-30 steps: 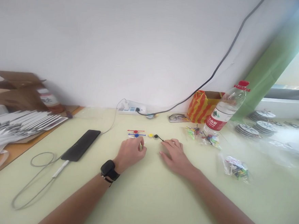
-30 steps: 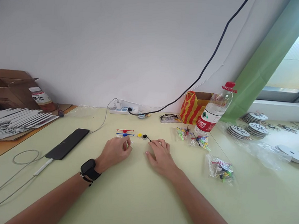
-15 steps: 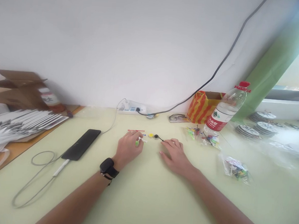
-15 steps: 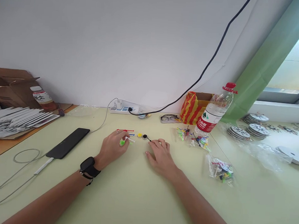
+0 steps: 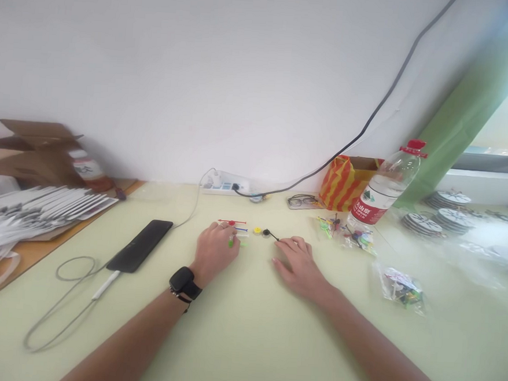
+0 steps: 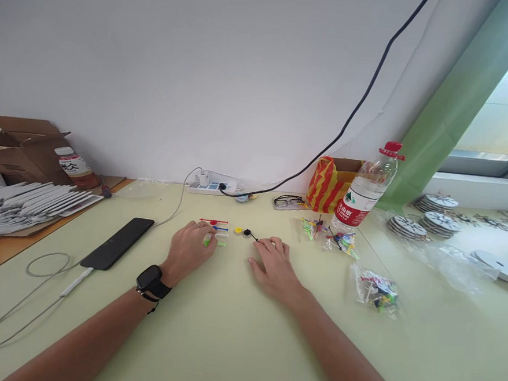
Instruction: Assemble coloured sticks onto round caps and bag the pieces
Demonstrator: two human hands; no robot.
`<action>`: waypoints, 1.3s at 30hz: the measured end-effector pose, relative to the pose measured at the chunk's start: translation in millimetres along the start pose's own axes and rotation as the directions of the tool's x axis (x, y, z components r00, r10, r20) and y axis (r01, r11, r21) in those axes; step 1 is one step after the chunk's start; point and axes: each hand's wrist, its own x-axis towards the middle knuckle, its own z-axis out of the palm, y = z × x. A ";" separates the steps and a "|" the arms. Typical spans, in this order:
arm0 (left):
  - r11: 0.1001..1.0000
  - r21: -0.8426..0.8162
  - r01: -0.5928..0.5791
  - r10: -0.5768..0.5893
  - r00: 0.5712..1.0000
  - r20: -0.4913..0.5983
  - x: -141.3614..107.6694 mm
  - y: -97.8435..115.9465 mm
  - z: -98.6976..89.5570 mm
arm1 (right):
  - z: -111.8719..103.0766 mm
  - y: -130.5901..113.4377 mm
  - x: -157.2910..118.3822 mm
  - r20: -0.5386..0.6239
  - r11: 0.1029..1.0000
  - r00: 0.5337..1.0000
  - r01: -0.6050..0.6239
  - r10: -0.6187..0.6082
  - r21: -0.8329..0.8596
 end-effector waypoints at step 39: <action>0.850 -0.511 -0.127 0.333 0.882 0.335 -23.2 53.2 -8.9 | 2.6 0.8 1.7 -0.043 0.994 0.999 0.028 -0.033 -0.101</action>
